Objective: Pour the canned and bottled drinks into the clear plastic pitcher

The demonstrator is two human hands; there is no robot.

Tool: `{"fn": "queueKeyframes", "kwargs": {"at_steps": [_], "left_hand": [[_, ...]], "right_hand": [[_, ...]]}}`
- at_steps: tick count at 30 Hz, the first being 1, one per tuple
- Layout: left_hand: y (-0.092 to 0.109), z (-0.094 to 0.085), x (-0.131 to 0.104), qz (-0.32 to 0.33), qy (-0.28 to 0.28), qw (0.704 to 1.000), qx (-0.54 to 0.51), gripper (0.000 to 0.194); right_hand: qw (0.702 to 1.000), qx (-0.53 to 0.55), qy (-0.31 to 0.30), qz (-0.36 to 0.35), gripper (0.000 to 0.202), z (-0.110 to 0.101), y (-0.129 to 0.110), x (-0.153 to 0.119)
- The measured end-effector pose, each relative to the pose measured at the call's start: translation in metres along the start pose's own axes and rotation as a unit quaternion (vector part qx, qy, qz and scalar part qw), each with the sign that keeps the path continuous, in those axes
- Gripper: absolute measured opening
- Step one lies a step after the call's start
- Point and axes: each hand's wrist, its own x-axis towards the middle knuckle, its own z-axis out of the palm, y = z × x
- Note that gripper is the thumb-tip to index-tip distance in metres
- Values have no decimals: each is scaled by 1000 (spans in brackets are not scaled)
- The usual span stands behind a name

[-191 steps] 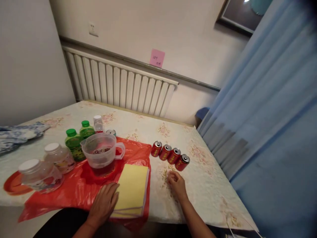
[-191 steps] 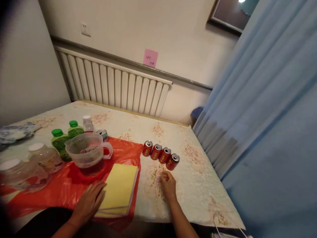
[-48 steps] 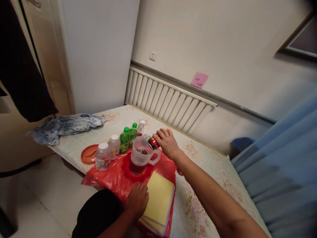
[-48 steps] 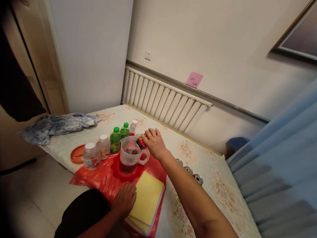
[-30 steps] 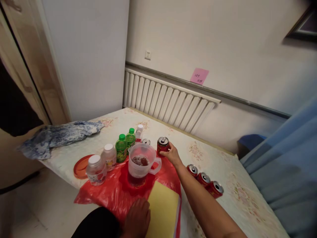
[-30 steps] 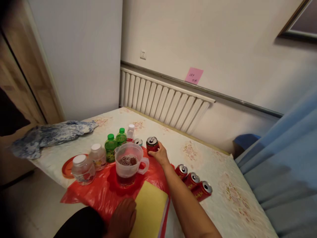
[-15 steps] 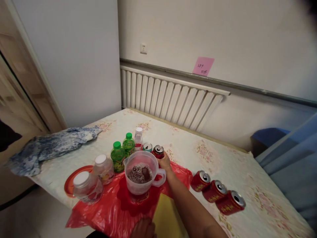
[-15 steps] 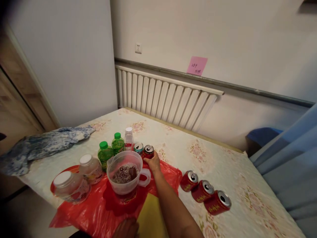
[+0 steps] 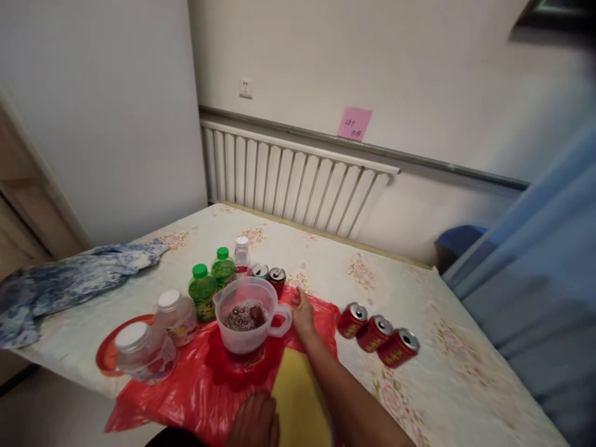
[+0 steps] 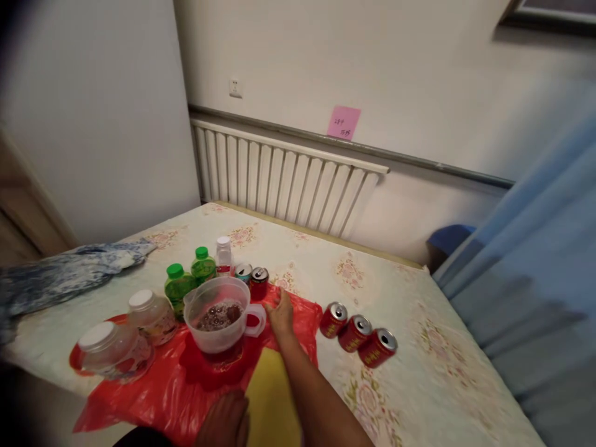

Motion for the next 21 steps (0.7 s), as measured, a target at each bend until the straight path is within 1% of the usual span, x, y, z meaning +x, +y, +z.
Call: {"fn": "queueKeyframes", "kwargs": {"at_steps": [1,4,6,9,12,13,14,16,18,19,21], "left_hand": [[1,-4,3,-3,4,1000,-2,19],[7,-13,13,-31,-17,999,-8,16],[9,-16,19,-17,-32,999,-8,15],[9,-19,24,-5,-56,998,-12,16],[9,-21,27,3,-74,997,-19,16],[9,-22,28,4,-77,997,-19,15],[9,-23,29,4,-79,997,-18,15],[10,-25,30,7,-82,997,-14,15],[12,-27,31,7,-81,997,-8,14],[12,-27,32,5,-80,997,-5,14],[13,-28,32,1,-77,997,-1,14]], "right_hand": [[1000,5,0,11,58,-14,0,-13],[999,32,-20,27,47,-65,1,-55],[999,37,-20,32,38,-104,2,-84],[998,6,31,46,27,-166,5,-121],[985,-47,141,93,20,-219,17,-145],[974,-59,186,112,20,-234,23,-149],[966,-65,218,125,21,-248,29,-150],[954,-69,258,139,32,-269,41,-144],[950,-64,270,144,50,-283,51,-130],[951,-57,266,143,59,-288,55,-122],[958,-40,249,138,69,-293,61,-106]]}}
